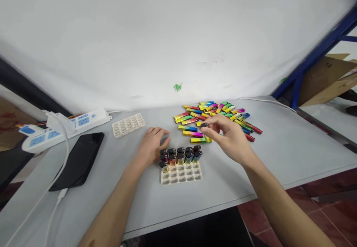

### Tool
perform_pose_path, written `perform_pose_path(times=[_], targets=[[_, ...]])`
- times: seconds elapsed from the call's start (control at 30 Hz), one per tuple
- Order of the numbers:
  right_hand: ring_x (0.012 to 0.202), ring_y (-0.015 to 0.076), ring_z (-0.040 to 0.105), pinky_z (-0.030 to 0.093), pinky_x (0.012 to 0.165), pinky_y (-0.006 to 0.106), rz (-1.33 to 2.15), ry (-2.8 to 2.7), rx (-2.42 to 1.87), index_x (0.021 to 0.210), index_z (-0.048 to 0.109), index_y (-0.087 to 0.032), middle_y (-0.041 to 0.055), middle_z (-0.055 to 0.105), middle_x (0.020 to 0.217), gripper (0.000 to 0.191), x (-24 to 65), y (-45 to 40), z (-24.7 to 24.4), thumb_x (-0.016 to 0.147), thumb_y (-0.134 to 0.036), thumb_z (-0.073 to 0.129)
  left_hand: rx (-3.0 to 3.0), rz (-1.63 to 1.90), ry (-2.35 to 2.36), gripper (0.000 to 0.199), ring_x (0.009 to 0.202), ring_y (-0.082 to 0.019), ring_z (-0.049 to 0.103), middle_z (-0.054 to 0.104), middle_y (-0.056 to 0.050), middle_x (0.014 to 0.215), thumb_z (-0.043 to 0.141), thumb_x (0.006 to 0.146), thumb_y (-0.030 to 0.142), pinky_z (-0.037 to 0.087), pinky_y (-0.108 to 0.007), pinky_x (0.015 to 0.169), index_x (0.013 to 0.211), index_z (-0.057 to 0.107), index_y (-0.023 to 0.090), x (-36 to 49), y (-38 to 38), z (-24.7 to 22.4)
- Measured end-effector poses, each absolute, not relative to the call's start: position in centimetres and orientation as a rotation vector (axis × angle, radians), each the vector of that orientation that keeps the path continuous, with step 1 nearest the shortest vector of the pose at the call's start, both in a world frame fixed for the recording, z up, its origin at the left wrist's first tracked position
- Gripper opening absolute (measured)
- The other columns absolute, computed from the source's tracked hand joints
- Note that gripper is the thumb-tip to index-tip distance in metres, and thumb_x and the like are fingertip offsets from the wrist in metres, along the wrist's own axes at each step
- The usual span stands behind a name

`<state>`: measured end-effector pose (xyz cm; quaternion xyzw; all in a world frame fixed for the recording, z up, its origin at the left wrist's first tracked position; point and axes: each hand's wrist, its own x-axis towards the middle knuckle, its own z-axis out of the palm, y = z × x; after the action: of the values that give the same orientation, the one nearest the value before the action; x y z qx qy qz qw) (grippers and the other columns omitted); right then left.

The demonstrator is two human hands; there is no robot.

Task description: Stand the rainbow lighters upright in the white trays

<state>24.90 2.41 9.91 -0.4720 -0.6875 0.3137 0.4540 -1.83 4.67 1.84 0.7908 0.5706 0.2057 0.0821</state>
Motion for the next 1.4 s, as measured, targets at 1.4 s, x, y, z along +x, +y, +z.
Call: perform_pose_path(times=[1.4], targets=[[0.110, 0.0329, 0.057, 0.051, 0.076, 0.040, 0.110, -2.446, -1.704, 0.099, 0.072, -0.022, 0.0132, 0.065, 0.110, 0.015, 27.4, 3.7, 4.8, 0.088, -0.031, 0.066, 2.298, 0.483, 1.745, 0.025, 0.113, -0.029, 0.053, 0.068, -0.008, 0.118, 0.052, 0.097, 0.031, 0.044, -0.045, 0.099, 0.114, 0.066, 0.019, -1.4, 4.3, 2.8]])
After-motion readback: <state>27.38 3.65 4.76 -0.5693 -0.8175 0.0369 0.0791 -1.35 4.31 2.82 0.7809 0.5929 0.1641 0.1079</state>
